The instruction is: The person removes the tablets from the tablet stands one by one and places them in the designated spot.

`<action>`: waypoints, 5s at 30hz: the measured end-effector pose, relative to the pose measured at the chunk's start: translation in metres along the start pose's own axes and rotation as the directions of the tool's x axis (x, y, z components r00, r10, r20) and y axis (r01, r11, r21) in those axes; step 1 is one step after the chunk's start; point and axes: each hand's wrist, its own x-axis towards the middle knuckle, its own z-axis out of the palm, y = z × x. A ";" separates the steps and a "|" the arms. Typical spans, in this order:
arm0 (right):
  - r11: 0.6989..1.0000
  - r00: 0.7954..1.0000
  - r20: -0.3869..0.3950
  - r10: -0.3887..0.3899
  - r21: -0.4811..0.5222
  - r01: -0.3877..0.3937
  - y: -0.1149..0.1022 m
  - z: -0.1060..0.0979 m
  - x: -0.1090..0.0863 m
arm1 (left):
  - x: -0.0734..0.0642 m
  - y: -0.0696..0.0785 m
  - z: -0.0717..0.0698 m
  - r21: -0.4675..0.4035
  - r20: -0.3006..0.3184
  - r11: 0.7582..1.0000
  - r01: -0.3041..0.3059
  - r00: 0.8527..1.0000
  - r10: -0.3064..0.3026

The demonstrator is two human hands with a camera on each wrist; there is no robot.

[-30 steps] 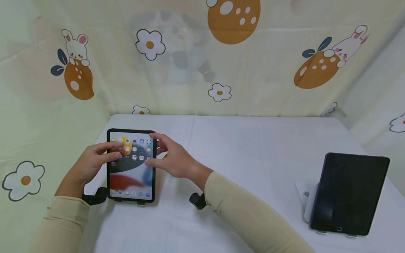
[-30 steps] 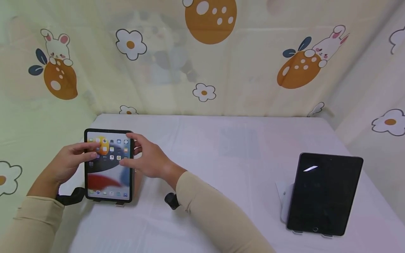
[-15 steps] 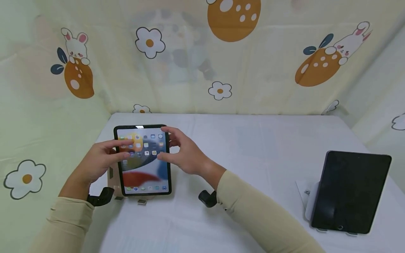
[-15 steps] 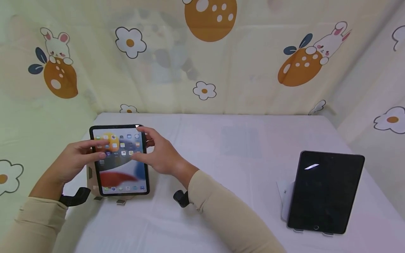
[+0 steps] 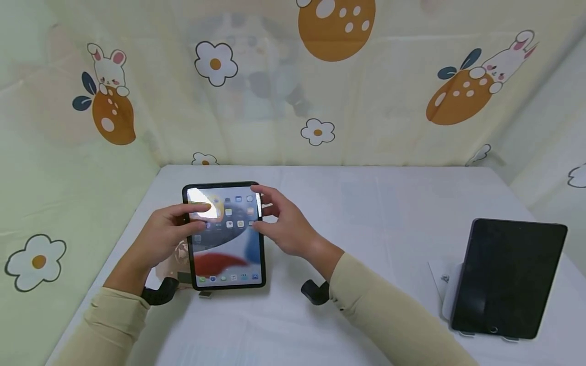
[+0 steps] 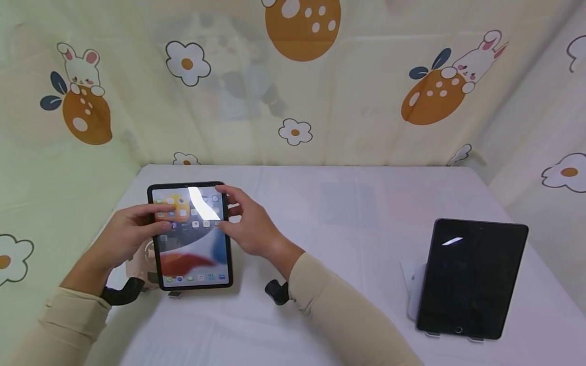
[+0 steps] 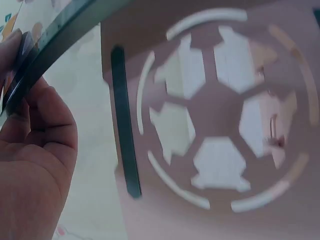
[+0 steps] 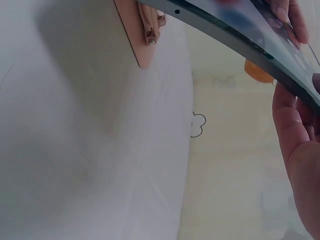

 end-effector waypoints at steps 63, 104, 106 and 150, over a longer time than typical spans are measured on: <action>0.972 0.944 -0.240 0.226 0.124 -0.201 0.060 -0.067 -0.056 | 0.049 0.019 0.128 -0.246 0.001 0.939 0.240 0.969 -0.247; 0.941 0.905 -0.261 0.336 0.052 -0.334 0.085 -0.063 -0.057 | 0.051 -0.010 0.152 -0.113 -0.076 0.962 0.249 0.963 -0.258; 0.938 0.898 -0.274 0.344 0.055 -0.343 0.085 -0.062 -0.058 | 0.049 -0.010 0.151 -0.097 -0.083 0.961 0.260 0.960 -0.268; 0.929 0.897 -0.294 0.331 -0.068 -0.365 0.092 -0.047 -0.053 | 0.048 -0.013 0.151 -0.022 -0.043 0.955 0.294 0.954 -0.295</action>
